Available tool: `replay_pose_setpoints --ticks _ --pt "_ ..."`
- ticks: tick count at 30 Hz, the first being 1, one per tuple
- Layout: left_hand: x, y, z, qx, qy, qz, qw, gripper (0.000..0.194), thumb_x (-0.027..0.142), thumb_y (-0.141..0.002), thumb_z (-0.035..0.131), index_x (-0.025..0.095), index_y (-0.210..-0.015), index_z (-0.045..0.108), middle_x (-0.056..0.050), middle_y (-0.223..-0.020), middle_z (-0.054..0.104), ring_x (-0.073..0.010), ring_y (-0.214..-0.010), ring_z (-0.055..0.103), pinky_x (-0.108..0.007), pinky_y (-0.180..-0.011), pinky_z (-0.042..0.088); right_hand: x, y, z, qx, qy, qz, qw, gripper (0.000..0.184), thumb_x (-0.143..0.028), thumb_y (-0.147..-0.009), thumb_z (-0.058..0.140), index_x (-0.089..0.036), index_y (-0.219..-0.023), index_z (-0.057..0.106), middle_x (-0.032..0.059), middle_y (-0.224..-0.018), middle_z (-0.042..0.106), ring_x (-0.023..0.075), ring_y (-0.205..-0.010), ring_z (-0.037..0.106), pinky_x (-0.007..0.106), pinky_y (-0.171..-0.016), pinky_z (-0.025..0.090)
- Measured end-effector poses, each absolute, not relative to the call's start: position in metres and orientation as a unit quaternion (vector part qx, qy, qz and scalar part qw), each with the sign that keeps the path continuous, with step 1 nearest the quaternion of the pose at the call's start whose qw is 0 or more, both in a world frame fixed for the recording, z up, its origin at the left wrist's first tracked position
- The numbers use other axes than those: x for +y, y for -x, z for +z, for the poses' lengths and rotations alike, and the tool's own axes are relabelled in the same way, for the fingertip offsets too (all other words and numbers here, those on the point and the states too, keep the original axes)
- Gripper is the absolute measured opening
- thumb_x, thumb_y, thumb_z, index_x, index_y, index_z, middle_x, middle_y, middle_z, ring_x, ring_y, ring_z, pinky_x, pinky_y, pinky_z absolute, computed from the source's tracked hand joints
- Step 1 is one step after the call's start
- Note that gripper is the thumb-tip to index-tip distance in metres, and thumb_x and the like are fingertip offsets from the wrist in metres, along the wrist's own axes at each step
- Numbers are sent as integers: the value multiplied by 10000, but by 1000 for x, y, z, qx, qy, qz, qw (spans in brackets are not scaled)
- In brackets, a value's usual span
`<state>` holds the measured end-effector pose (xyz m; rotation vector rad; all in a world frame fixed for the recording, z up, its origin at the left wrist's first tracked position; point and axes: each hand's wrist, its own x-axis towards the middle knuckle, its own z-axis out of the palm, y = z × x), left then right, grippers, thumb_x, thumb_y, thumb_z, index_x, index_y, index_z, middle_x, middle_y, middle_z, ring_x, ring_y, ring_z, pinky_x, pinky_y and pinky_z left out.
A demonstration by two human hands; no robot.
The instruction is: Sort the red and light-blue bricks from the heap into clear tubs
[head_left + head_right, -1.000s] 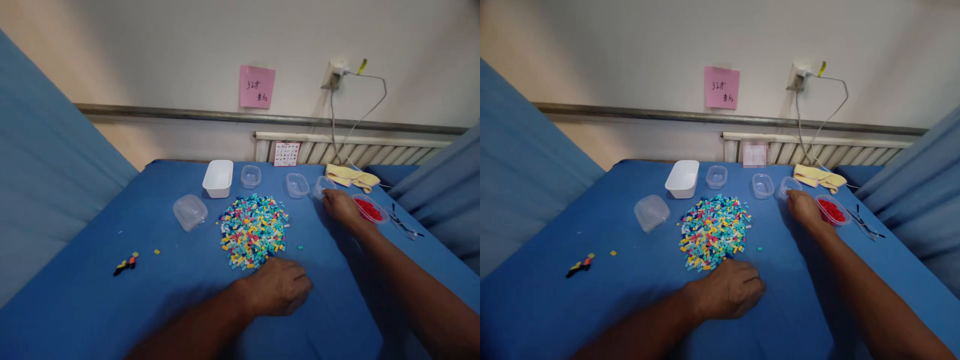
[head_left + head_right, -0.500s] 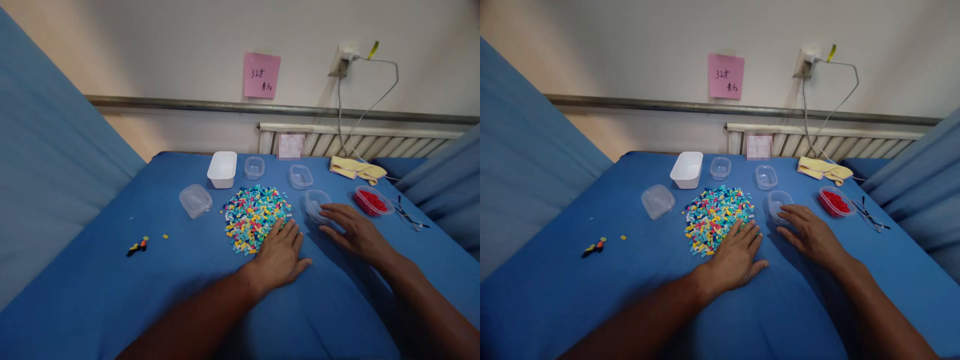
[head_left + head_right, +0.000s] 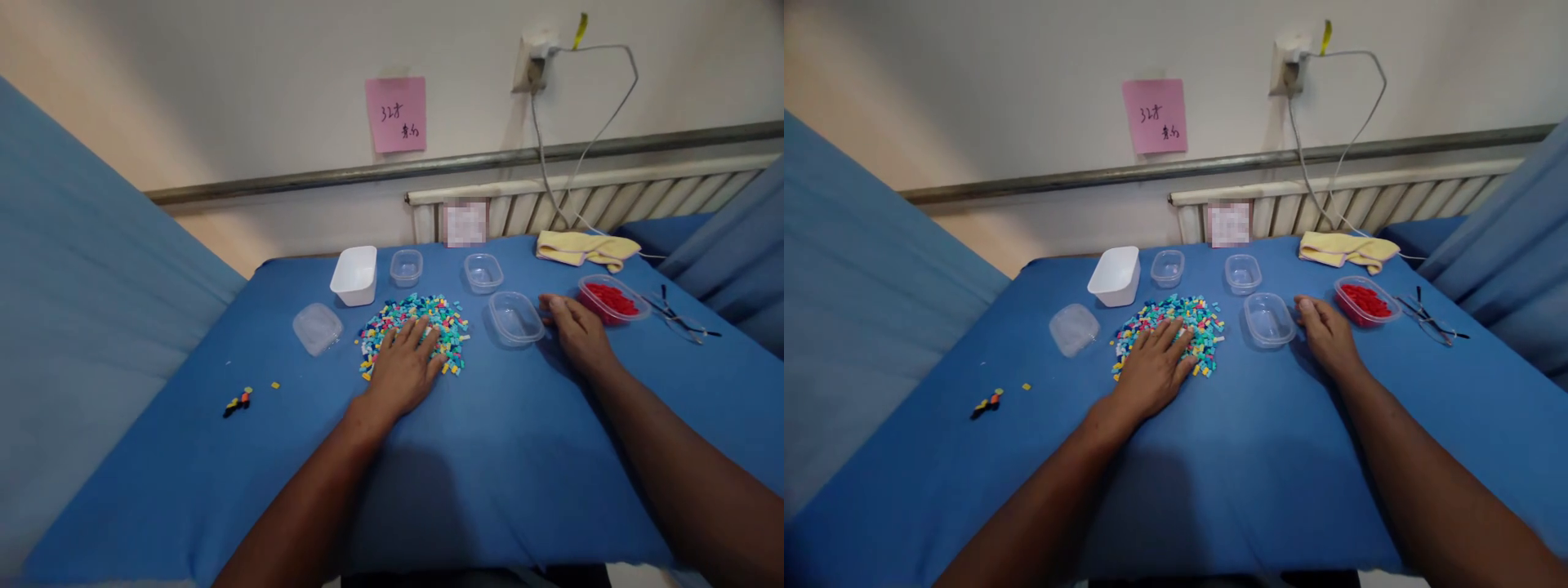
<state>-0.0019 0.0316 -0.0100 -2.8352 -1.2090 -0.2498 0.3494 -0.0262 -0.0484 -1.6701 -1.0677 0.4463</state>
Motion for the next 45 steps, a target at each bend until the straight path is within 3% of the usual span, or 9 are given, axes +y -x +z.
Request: replay_pose_setpoints --ticks 7,16,20,23,25,29,33,38,45 --pt "36 -12 0 -405 912 -58 31 657 584 -1163 440 225 -1710 495 -171 -1852 305 -399 -1701 345 -659 -1358 348 -21 -353 -50 -413 661 237 580 613 -770 -1014 595 -209 -1134 813 167 -1204 827 357 -1077 797 572 -972 662" --pt "53 -36 3 -405 914 7 1 650 556 -1178 412 183 -1703 503 -160 -1843 326 -423 -1694 348 -673 -1369 316 -17 -356 -50 -431 645 244 583 523 -724 -1032 594 -253 -1025 822 128 -1100 837 343 -1020 793 540 -900 663" --pt "52 -40 12 -377 925 -46 31 513 461 -1164 494 212 -1595 621 -163 -1783 450 -398 -1622 470 -684 -1334 356 -17 -352 -51 -466 651 237 550 442 -648 -984 689 -250 -1105 839 85 -1017 839 290 -903 764 472 -842 644" --pt "62 -56 14 -314 946 -80 10 386 324 -1160 480 191 -1414 738 -151 -1516 714 -320 -1400 670 -538 -1217 514 -16 -350 -50 -483 650 235 538 426 -617 -942 733 -243 -1114 843 67 -995 833 250 -855 731 398 -770 620" --pt "71 -71 11 -272 959 -78 -12 363 297 -1157 473 176 -1338 764 -145 -1414 761 -291 -1319 712 -466 -1168 550 -16 -349 -50 -484 647 235 540 421 -615 -933 738 -241 -1095 842 64 -989 832 237 -847 720 368 -741 605" --pt "76 -85 1 -240 970 -28 4 424 386 -1146 542 151 -1467 688 -156 -1641 618 -331 -1508 597 -507 -1279 470 -18 -349 -49 -471 651 236 546 403 -600 -928 736 -237 -1071 840 58 -956 824 225 -817 710 356 -726 588" --pt "64 -63 2 -271 962 -6 18 416 325 -1183 420 140 -1410 715 -137 -1583 677 -302 -1521 592 -519 -1309 434 -18 -349 -48 -475 652 234 544 387 -590 -932 719 -237 -1029 843 56 -947 822 224 -812 711 362 -739 584" --pt "41 -15 9 -312 950 -8 28 528 438 -1181 442 219 -1643 572 -128 -1757 502 -332 -1654 446 -615 -1352 374 -17 -351 -48 -477 663 230 529 371 -591 -952 717 -248 -1006 849 51 -935 825 228 -803 714 366 -733 584" --pt "20 13 5 -346 937 -35 29 558 488 -1175 455 221 -1648 583 -141 -1817 393 -390 -1687 375 -659 -1349 378 -16 -355 -56 -459 662 230 546 442 -650 -964 726 -229 -1022 846 66 -952 828 228 -811 717 367 -732 594"
